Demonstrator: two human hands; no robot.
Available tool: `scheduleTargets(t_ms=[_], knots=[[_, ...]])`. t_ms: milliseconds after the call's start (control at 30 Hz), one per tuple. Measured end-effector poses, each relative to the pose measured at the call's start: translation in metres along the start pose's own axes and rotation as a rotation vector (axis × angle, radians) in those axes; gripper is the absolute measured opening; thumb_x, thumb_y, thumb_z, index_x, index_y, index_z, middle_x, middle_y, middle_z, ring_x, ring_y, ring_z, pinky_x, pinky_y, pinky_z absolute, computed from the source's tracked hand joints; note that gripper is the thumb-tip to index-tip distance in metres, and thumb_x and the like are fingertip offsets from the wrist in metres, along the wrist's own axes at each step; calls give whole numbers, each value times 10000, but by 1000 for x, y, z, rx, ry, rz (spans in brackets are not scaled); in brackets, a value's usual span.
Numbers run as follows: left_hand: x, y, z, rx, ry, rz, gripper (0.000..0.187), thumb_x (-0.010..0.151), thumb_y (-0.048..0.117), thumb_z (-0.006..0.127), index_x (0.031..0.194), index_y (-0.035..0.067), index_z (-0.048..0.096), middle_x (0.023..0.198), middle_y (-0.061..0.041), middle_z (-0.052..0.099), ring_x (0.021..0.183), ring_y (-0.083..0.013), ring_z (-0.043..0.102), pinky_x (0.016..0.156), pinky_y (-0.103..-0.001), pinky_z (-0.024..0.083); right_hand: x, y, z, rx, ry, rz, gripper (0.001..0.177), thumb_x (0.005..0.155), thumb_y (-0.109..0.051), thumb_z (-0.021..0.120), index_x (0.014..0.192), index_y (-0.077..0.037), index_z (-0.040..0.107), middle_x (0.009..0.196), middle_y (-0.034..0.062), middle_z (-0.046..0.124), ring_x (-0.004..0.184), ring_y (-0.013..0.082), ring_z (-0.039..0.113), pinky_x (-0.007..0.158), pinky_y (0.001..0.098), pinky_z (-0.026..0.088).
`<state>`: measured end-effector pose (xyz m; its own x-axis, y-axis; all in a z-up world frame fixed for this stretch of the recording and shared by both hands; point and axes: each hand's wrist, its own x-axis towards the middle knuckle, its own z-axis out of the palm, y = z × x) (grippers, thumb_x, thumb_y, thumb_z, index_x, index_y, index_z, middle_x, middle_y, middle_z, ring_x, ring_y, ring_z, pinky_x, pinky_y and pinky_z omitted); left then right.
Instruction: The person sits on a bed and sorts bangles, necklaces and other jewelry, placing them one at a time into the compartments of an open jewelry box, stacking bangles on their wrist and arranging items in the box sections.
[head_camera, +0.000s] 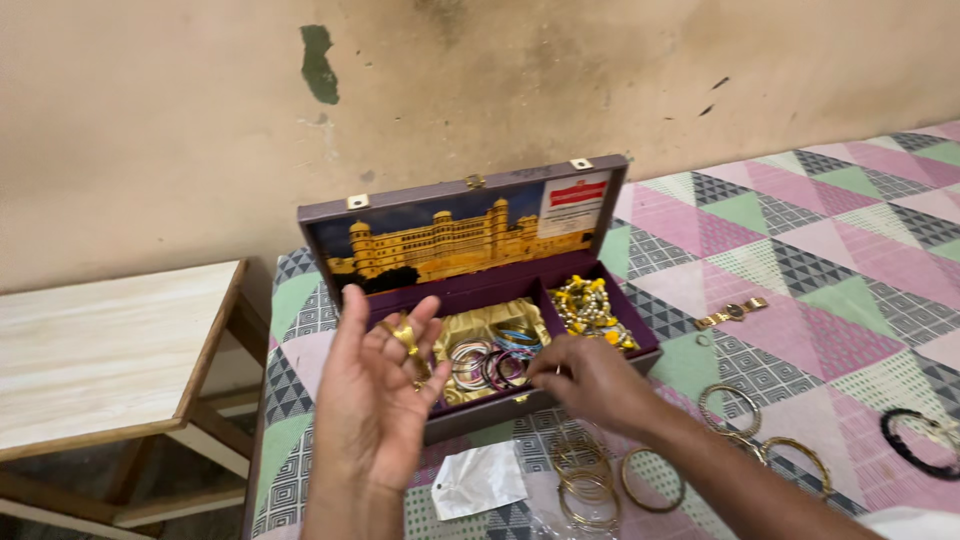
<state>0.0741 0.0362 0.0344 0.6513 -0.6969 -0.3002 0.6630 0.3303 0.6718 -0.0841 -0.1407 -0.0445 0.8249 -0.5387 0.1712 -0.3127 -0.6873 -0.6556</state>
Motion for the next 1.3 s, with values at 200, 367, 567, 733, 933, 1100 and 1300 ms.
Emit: scheduleTargets(t_ms=[200, 367, 567, 733, 933, 1100, 1300], knots=[[2, 0, 3, -9, 20, -9, 442, 880, 596, 587, 962, 163, 558, 1089, -94, 773, 1097, -196, 641, 981, -432, 400, 41, -12, 0, -42, -35, 20, 183, 814, -130, 743, 984, -80, 786, 934, 101, 778, 808, 227, 761, 729, 352, 587], [3, 2, 4, -66, -26, -9, 373, 867, 547, 588, 924, 182, 532, 1131, -101, 789, 1131, -183, 658, 1007, -421, 400, 79, -12, 28, -349, -190, -97, 230, 765, -167, 778, 990, -139, 817, 993, 122, 777, 926, 292, 738, 843, 406, 561], [8, 2, -3, -104, -12, 8, 344, 883, 522, 592, 912, 183, 545, 1121, -109, 785, 1130, -173, 662, 1064, -428, 384, 97, 5, 74, -454, -234, 23, 256, 708, -198, 845, 949, -131, 791, 1099, 88, 683, 1054, 302, 661, 912, 434, 519], [9, -1, -3, -87, 0, -2, 341, 878, 513, 582, 887, 174, 548, 1104, -112, 802, 1132, -150, 681, 1058, -415, 375, 116, 32, 74, -273, -206, 18, 166, 760, -160, 797, 918, -115, 820, 946, 107, 766, 878, 258, 747, 839, 387, 569], [8, -1, 0, -80, 21, 21, 307, 896, 488, 580, 902, 181, 561, 1100, -97, 786, 1096, -159, 664, 994, -393, 416, 123, 41, 62, 15, -183, 77, 155, 776, -95, 785, 915, -28, 794, 838, 102, 789, 761, 187, 751, 736, 349, 587], [10, -1, -1, -57, 37, 12, 327, 915, 507, 583, 903, 182, 553, 1089, -103, 792, 1102, -151, 674, 993, -392, 422, 117, 34, 52, 24, -210, 40, 172, 797, -105, 782, 942, -13, 793, 883, 109, 773, 812, 184, 736, 760, 340, 576], [14, -6, 0, 77, 113, -47, 387, 911, 570, 591, 993, 194, 551, 1107, -84, 800, 1190, -155, 635, 1066, -484, 302, 118, 32, 3, 87, -190, 141, 327, 843, -77, 694, 1166, -88, 742, 969, 76, 783, 865, 149, 716, 774, 322, 579]])
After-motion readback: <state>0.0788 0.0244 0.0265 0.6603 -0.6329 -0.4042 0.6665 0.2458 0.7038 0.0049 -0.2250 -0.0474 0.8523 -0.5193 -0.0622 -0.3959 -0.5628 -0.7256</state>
